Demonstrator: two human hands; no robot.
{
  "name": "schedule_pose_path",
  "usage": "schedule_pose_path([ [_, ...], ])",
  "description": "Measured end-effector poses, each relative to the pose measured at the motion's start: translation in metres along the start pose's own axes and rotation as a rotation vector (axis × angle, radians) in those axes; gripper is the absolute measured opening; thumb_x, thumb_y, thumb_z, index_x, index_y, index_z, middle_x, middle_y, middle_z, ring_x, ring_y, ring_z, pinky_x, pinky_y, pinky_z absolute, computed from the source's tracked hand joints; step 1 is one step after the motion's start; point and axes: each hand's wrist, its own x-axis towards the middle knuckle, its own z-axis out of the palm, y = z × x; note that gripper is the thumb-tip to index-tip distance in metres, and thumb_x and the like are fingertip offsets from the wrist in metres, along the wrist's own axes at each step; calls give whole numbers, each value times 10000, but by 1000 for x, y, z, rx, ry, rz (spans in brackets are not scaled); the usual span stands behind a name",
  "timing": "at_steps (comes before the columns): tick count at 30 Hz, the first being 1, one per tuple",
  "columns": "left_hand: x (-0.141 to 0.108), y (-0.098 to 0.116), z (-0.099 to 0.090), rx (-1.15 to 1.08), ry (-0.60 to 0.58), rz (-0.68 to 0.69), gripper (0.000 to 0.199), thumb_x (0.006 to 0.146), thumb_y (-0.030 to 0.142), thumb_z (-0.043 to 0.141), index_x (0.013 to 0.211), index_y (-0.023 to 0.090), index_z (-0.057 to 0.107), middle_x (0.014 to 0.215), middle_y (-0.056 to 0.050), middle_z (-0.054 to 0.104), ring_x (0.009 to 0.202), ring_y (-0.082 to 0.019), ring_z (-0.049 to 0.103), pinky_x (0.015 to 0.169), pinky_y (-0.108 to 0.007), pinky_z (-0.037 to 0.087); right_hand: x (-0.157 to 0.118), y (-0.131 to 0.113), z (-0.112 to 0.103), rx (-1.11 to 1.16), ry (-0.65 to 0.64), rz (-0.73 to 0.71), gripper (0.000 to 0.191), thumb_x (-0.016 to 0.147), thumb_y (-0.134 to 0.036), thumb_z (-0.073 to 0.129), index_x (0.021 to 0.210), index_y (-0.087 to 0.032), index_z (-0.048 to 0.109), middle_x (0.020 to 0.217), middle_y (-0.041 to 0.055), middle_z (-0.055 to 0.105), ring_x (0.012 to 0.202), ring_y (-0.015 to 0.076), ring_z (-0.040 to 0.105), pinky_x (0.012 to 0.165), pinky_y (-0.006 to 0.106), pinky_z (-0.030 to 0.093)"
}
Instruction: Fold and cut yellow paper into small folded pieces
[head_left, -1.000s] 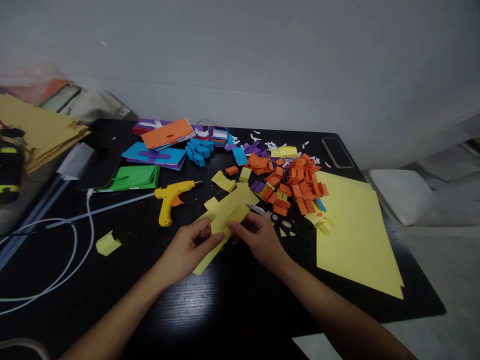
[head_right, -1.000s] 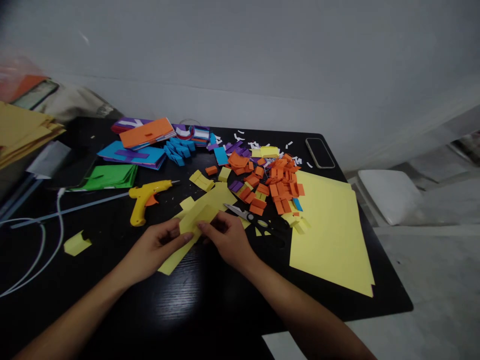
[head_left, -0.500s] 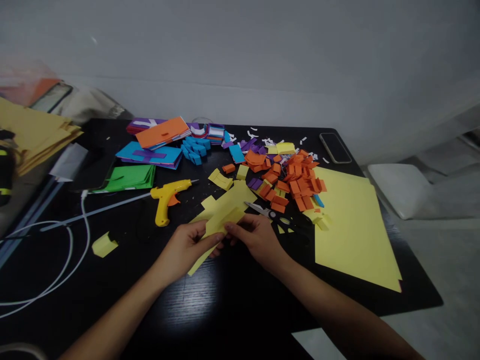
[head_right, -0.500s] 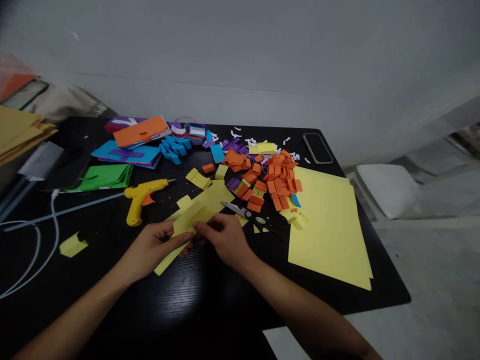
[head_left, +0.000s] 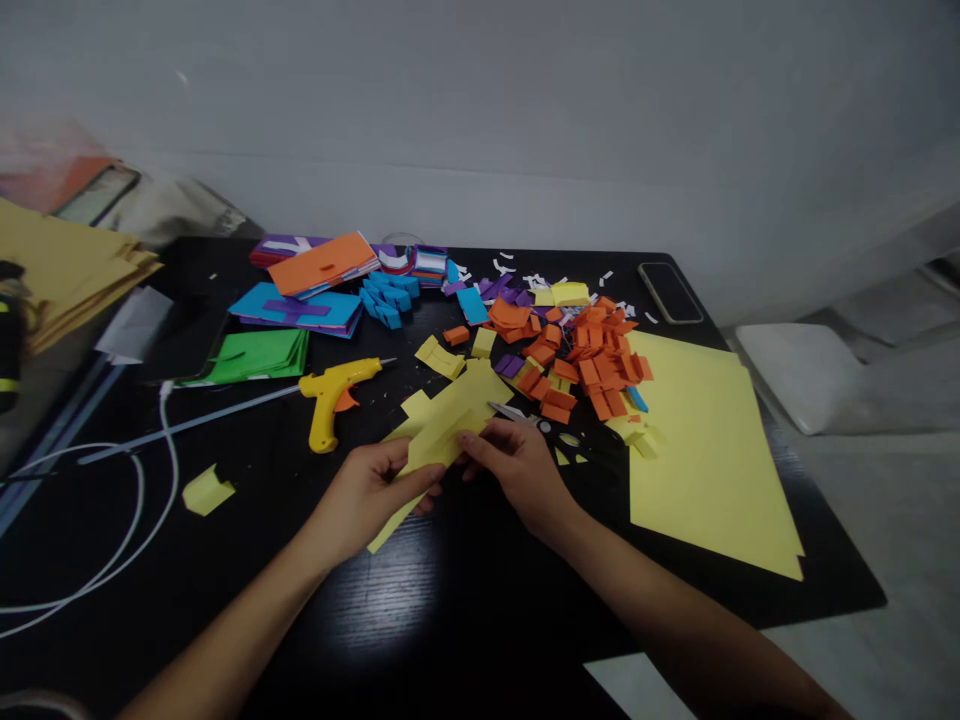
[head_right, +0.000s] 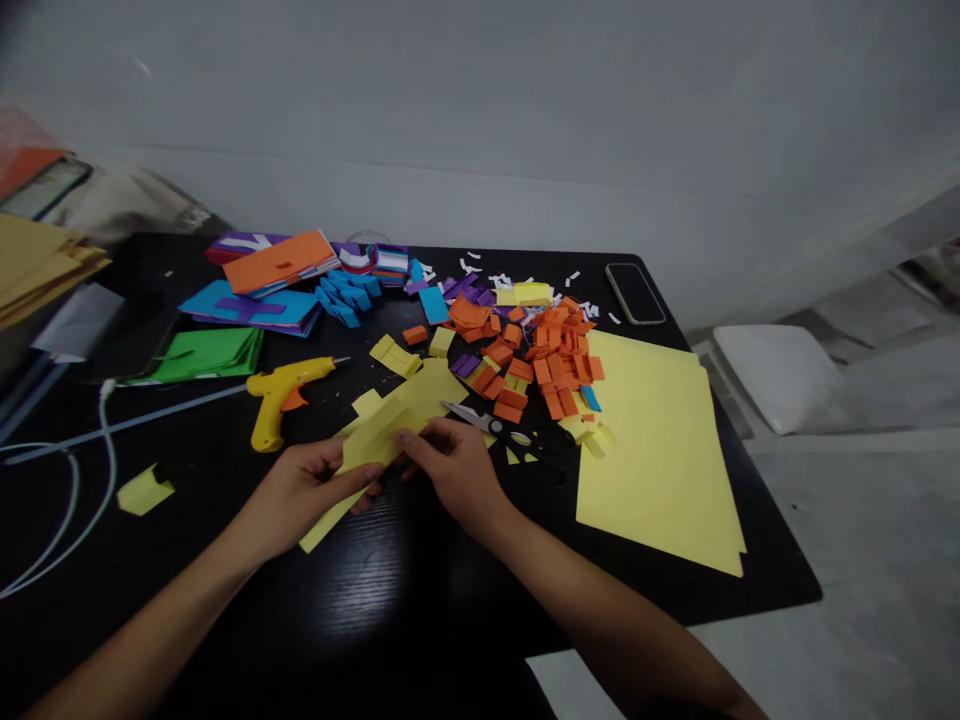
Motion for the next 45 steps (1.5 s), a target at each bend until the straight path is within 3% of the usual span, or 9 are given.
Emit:
schedule_pose_path([
  [17,-1,7,-5,10,-62,-72,253,866,369,757,776,138,705,663,4,686,541,-102,648,538,-201,546,2,2,-2,81,4,43,392,701,-605,864,700,-226,766,722,33,718,633,212,631,683,401,564],
  [26,-2,2,-12,10,-58,-94,259,874,388,755,824,137,718,719,-7,715,579,-110,675,578,-211,559,2,5,-3,171,-40,72,300,812,-522,796,781,-224,787,782,48,720,739,228,689,721,383,596],
  [30,-1,3,-18,36,-108,-146,278,877,415,747,819,146,714,753,-12,729,598,-125,685,605,-240,576,2,1,-2,222,-84,96,343,834,-539,762,784,-200,769,785,58,720,762,231,700,731,392,607],
  [33,-2,5,-20,89,-192,-154,305,903,430,713,784,150,705,742,-13,725,606,-133,681,611,-249,565,0,-2,-1,172,-147,85,371,758,-536,831,891,-199,755,869,41,736,796,220,702,719,361,600],
  [35,-4,7,-20,134,-263,-143,316,916,432,695,768,153,694,710,-8,714,598,-134,668,603,-247,544,-1,-3,-1,91,-186,81,430,665,-471,911,956,-205,740,895,17,740,789,202,691,710,325,578],
  [38,-6,8,-19,211,-320,-122,319,921,435,678,758,161,663,706,-8,719,610,-146,667,596,-250,518,-2,-2,-3,-45,-200,84,391,660,-445,914,887,-183,733,829,7,734,730,179,656,691,301,532],
  [42,-7,7,-20,527,-188,78,304,910,422,684,743,175,623,693,15,673,609,-132,598,545,-230,413,0,1,-6,-161,-164,46,295,738,-426,849,834,-174,730,795,15,722,713,179,631,675,298,494],
  [45,-9,8,-20,631,-92,210,208,937,401,662,1002,203,662,841,17,689,689,-140,611,609,-237,440,1,2,-7,-172,-126,16,240,763,-393,817,838,-187,721,793,15,712,710,182,628,669,301,483],
])
